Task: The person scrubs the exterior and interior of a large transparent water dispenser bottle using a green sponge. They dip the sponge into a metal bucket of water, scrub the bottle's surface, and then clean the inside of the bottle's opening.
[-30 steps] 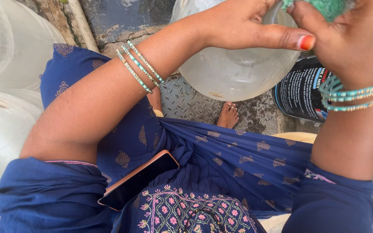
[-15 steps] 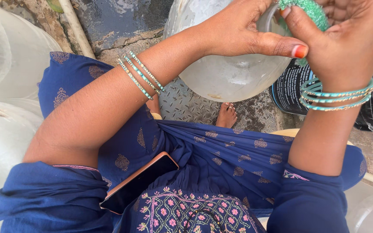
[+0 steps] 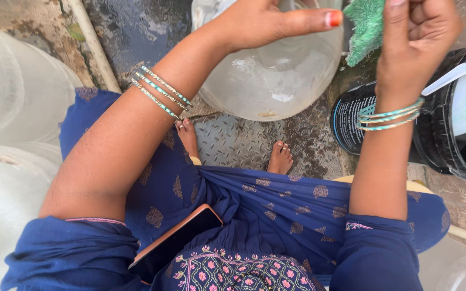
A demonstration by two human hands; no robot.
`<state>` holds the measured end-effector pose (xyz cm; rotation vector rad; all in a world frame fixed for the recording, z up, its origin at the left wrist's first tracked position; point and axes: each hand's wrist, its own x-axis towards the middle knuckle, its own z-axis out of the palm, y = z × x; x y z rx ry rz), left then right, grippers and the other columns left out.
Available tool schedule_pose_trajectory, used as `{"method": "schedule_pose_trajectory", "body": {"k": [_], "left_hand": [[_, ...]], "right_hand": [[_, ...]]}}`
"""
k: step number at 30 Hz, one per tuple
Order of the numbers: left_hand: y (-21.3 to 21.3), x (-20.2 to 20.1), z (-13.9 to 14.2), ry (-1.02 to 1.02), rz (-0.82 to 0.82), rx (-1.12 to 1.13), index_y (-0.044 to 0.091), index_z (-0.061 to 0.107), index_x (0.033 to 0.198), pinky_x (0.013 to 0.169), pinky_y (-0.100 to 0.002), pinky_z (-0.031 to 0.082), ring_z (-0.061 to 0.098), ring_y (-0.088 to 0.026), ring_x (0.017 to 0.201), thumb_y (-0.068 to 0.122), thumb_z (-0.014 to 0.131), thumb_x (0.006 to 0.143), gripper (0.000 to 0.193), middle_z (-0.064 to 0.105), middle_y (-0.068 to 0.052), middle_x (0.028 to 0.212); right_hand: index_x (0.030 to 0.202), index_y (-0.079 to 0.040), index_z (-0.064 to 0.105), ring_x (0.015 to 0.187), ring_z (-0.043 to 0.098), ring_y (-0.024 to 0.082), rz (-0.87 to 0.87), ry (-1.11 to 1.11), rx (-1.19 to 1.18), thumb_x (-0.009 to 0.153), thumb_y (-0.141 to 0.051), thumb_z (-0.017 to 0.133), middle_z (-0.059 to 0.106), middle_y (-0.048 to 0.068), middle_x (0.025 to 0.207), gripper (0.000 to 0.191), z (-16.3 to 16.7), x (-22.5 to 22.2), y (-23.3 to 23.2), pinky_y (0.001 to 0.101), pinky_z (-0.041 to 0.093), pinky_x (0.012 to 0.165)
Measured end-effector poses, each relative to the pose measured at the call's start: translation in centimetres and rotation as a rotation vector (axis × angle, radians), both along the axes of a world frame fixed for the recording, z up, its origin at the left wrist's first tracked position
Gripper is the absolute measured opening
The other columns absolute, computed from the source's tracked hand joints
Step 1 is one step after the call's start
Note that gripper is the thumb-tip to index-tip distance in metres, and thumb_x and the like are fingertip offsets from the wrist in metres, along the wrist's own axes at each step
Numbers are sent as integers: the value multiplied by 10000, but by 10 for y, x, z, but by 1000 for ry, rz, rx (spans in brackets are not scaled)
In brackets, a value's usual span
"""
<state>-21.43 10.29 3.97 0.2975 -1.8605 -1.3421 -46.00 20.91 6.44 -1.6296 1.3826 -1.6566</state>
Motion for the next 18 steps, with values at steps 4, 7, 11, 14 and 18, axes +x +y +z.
{"method": "schedule_pose_trajectory", "body": {"k": [4, 7, 11, 14, 18], "left_hand": [[-19, 12, -5, -67, -26, 68, 54, 721, 1216, 924, -316, 578, 667, -152, 1055, 490, 809, 988, 500, 705, -35, 1119], [-28, 13, -10, 4, -25, 21, 29, 692, 1291, 1027, -324, 532, 610, -171, 1175, 412, 860, 1023, 496, 662, -64, 1227], [-32, 18, -11, -53, 15, 36, 30, 683, 1268, 1029, -321, 539, 628, -168, 1170, 413, 892, 965, 532, 666, -65, 1220], [-32, 19, -10, -116, 57, 74, 41, 692, 1233, 1007, -312, 559, 661, -160, 1132, 444, 894, 920, 549, 686, -54, 1177], [-32, 17, -8, -89, 33, 93, 44, 660, 1255, 1006, -314, 559, 650, -166, 1145, 456, 902, 901, 594, 683, -49, 1175]], "right_hand": [[1122, -1, 682, 970, 642, 123, 14, 306, 66, 1125, -103, 678, 714, 78, 1145, 102, -17, 28, -6, 273, 529, 875], [1313, 13, 649, 1190, 658, 363, -169, 861, 72, 1123, -302, 610, 683, 217, 1293, 370, -32, 76, 3, 466, 517, 1021], [1456, 133, 502, 1346, 552, 459, -176, 1060, 56, 1138, -336, 520, 523, 320, 1466, 567, -31, 109, 23, 533, 452, 1087], [1469, 144, 478, 1348, 541, 447, -127, 1110, 95, 1114, -307, 547, 500, 340, 1478, 578, -21, 124, 34, 509, 444, 1082], [1452, 50, 542, 1397, 550, 378, 15, 1172, 5, 1017, -158, 591, 527, 235, 1500, 485, -16, 151, 45, 466, 449, 1142]]}}
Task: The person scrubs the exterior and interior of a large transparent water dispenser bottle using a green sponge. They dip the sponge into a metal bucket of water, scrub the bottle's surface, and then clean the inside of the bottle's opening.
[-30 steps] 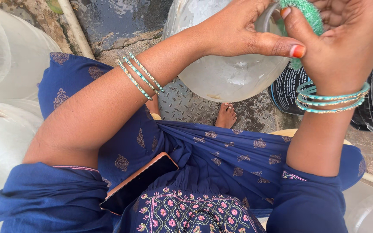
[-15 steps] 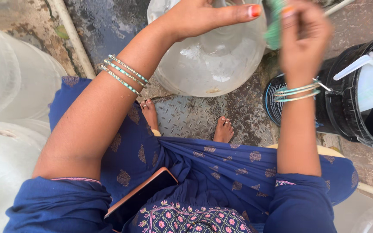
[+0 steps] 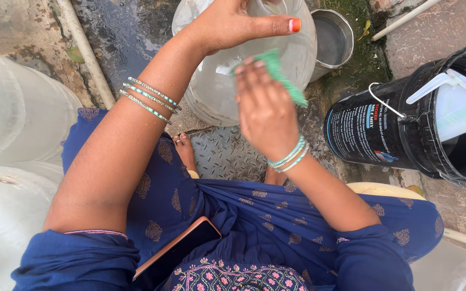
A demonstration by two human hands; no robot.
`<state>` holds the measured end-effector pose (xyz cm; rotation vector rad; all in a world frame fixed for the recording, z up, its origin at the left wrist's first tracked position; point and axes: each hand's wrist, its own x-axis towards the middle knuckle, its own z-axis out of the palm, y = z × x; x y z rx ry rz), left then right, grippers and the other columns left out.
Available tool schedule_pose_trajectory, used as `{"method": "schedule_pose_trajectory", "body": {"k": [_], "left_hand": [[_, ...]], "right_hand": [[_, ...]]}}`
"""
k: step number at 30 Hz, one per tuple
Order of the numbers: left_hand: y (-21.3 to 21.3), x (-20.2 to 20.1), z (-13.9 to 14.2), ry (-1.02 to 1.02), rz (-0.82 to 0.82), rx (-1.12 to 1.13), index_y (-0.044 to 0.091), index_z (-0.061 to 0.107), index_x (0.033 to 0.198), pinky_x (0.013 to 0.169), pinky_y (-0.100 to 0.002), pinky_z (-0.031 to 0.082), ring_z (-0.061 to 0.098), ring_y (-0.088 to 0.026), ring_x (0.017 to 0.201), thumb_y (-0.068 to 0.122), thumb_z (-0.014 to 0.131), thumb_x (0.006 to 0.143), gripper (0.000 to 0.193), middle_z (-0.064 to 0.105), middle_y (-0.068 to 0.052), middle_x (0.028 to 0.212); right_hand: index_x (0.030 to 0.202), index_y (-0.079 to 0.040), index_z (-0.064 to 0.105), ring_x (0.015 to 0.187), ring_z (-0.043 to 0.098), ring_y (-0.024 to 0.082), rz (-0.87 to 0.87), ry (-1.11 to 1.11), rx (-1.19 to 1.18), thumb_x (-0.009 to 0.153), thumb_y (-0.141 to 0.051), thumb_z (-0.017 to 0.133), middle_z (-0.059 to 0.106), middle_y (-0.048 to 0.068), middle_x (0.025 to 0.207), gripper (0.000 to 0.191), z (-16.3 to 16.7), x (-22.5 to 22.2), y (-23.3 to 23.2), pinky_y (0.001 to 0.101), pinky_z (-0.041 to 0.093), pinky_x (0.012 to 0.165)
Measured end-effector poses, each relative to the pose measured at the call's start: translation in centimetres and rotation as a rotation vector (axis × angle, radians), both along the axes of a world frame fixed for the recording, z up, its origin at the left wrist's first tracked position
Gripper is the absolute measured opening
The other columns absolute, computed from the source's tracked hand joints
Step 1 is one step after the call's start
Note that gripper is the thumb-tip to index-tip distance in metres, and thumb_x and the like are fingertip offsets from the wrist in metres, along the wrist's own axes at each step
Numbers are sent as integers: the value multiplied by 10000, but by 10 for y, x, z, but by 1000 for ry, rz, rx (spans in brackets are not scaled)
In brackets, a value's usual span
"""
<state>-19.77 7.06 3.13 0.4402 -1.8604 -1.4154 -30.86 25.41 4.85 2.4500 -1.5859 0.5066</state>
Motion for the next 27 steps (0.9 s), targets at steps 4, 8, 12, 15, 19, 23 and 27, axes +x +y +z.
{"method": "schedule_pose_trajectory", "body": {"k": [4, 8, 12, 15, 19, 23, 27], "left_hand": [[0, -1, -5, -21, 86, -199, 31, 662, 1211, 1003, -338, 530, 632, -183, 1123, 432, 922, 927, 556, 660, -64, 1150], [-4, 0, -10, 35, 15, -166, 33, 652, 1244, 1053, -343, 511, 616, -174, 1159, 372, 926, 951, 525, 655, -51, 1193], [-9, 2, -11, 73, -39, -118, 38, 653, 1246, 1075, -337, 502, 614, -169, 1175, 304, 924, 953, 479, 660, -40, 1214], [-9, 3, -11, 27, -33, -120, 52, 646, 1243, 1053, -324, 512, 619, -157, 1163, 299, 907, 937, 472, 656, -29, 1199], [-10, 3, -12, 42, -28, -115, 58, 641, 1274, 1064, -336, 518, 613, -162, 1199, 300, 884, 968, 460, 653, -37, 1230], [-13, 5, -13, 28, -8, -152, 58, 645, 1290, 1076, -347, 530, 629, -178, 1212, 331, 886, 989, 472, 667, -52, 1249], [-9, 6, -15, 49, 65, -253, 46, 660, 1269, 1079, -352, 544, 669, -195, 1179, 335, 923, 1000, 474, 698, -69, 1225]], "right_hand": [[1371, -41, 638, 1390, 578, 313, 305, -68, 39, 873, -71, 646, 603, 151, 1458, 500, -9, 0, -6, 433, 478, 1143], [1266, -98, 731, 1254, 607, 298, 364, -112, -136, 916, -82, 678, 668, 119, 1254, 353, -19, -44, -31, 372, 519, 1081], [1123, -122, 794, 1142, 647, 271, 73, -337, -123, 896, -76, 688, 695, 62, 1146, 255, -22, -96, -46, 365, 531, 1031], [1274, -87, 731, 1286, 621, 272, 6, -671, 56, 1007, -116, 648, 658, 94, 1341, 281, -29, -122, -58, 369, 485, 1140], [1513, -78, 556, 1515, 482, 286, 20, -874, 158, 1148, -185, 538, 520, 129, 1592, 381, -52, -130, -70, 392, 365, 1284], [1575, -101, 472, 1559, 423, 322, -93, -743, 131, 1167, -260, 467, 445, 142, 1650, 437, -61, -120, -66, 424, 321, 1301], [1611, -98, 411, 1585, 322, 384, -179, -489, 80, 1158, -362, 396, 394, 169, 1682, 524, -51, -86, -52, 477, 239, 1324]]}}
